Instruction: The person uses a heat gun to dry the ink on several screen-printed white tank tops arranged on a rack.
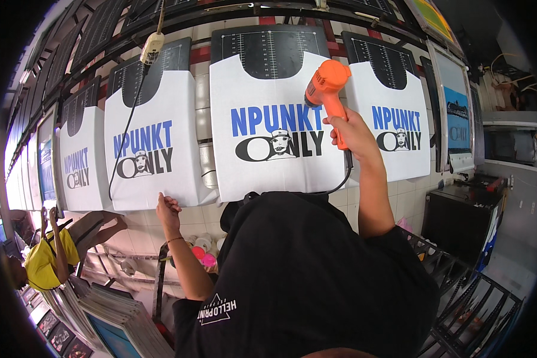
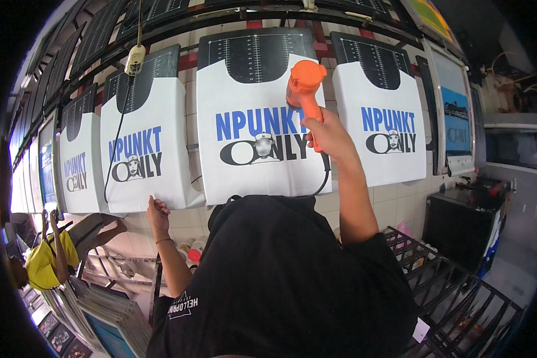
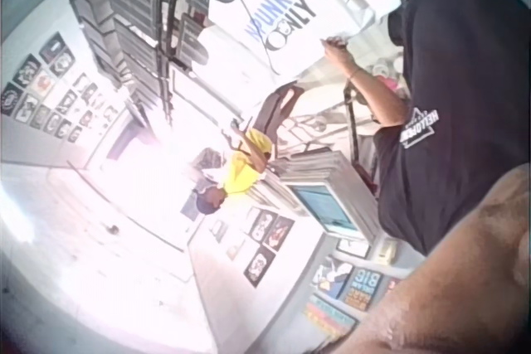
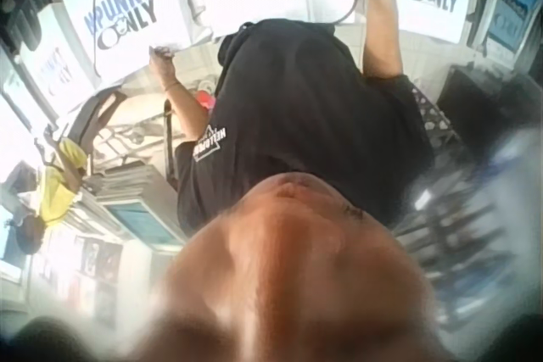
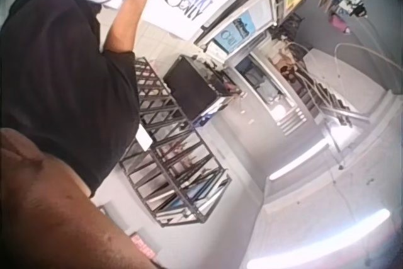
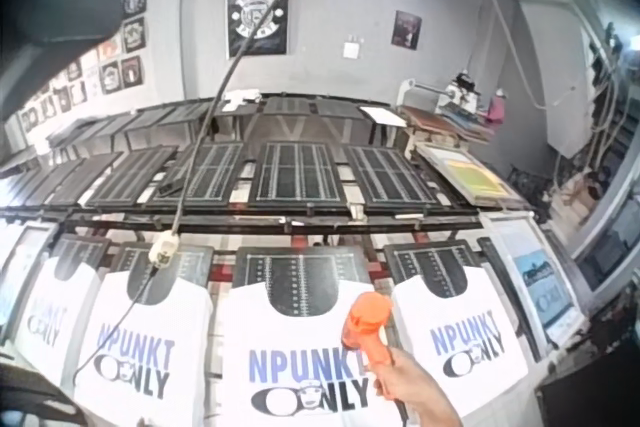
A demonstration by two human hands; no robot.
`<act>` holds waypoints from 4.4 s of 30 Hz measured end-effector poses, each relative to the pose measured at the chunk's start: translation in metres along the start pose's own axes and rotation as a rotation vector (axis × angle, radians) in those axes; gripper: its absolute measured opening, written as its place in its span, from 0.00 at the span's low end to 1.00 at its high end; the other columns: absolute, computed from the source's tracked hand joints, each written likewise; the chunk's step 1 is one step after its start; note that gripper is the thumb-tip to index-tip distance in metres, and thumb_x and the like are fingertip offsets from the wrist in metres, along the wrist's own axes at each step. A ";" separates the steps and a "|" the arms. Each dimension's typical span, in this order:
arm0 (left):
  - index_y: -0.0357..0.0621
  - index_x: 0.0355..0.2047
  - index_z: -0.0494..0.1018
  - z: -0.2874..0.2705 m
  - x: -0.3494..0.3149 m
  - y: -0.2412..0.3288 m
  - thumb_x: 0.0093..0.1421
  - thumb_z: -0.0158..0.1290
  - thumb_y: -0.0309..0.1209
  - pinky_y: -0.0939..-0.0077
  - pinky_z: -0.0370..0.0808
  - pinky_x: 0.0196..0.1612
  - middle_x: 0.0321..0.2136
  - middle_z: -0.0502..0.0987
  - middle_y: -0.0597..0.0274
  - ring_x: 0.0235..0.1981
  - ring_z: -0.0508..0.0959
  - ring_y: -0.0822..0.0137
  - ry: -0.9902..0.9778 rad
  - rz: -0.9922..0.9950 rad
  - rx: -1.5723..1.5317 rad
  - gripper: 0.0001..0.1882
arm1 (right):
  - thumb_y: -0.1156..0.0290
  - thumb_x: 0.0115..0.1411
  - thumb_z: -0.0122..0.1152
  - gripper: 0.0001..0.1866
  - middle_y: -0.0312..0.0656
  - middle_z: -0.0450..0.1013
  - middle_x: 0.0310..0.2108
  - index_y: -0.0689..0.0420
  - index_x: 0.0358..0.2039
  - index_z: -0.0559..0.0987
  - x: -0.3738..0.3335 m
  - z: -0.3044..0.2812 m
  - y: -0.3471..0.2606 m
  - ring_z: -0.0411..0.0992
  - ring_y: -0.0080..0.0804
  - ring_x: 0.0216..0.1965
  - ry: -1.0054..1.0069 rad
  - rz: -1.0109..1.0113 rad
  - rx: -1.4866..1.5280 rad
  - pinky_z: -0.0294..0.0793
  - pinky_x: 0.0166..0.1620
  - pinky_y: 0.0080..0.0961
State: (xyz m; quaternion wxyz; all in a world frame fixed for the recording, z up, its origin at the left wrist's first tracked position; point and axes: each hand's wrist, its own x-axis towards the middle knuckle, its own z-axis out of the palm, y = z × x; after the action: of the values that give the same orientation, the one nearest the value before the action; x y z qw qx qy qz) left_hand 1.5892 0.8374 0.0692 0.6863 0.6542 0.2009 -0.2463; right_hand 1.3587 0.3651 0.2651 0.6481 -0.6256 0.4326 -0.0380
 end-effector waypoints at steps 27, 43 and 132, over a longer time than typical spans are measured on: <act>0.43 0.23 0.68 0.000 0.000 0.002 0.65 0.47 0.48 0.78 0.69 0.16 0.16 0.71 0.62 0.12 0.69 0.71 -0.009 -0.009 0.008 0.22 | 0.66 0.55 0.56 0.21 0.39 0.72 0.34 0.66 0.47 0.69 -0.037 -0.005 0.015 0.68 0.20 0.25 -0.054 0.075 0.063 0.71 0.24 0.19; 0.46 0.24 0.68 0.004 -0.003 0.005 0.64 0.48 0.48 0.80 0.67 0.17 0.16 0.71 0.63 0.13 0.69 0.72 -0.007 -0.020 0.012 0.20 | 0.68 0.58 0.54 0.20 0.40 0.72 0.36 0.65 0.48 0.68 -0.055 -0.013 0.024 0.67 0.19 0.25 -0.043 0.087 0.118 0.72 0.25 0.18; 0.45 0.28 0.68 -0.048 0.005 0.045 0.66 0.46 0.42 0.82 0.69 0.24 0.21 0.71 0.66 0.21 0.72 0.73 0.059 0.169 0.059 0.15 | 0.68 0.59 0.52 0.22 0.41 0.73 0.39 0.65 0.52 0.67 -0.055 0.045 0.015 0.68 0.21 0.26 -0.071 0.068 0.042 0.71 0.25 0.19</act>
State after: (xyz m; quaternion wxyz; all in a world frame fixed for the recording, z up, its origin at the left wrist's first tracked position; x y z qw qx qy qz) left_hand 1.6222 0.8860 0.0992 0.6788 0.6958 0.1578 -0.1740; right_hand 1.3446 0.4357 0.2735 0.6772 -0.5976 0.4293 -0.0027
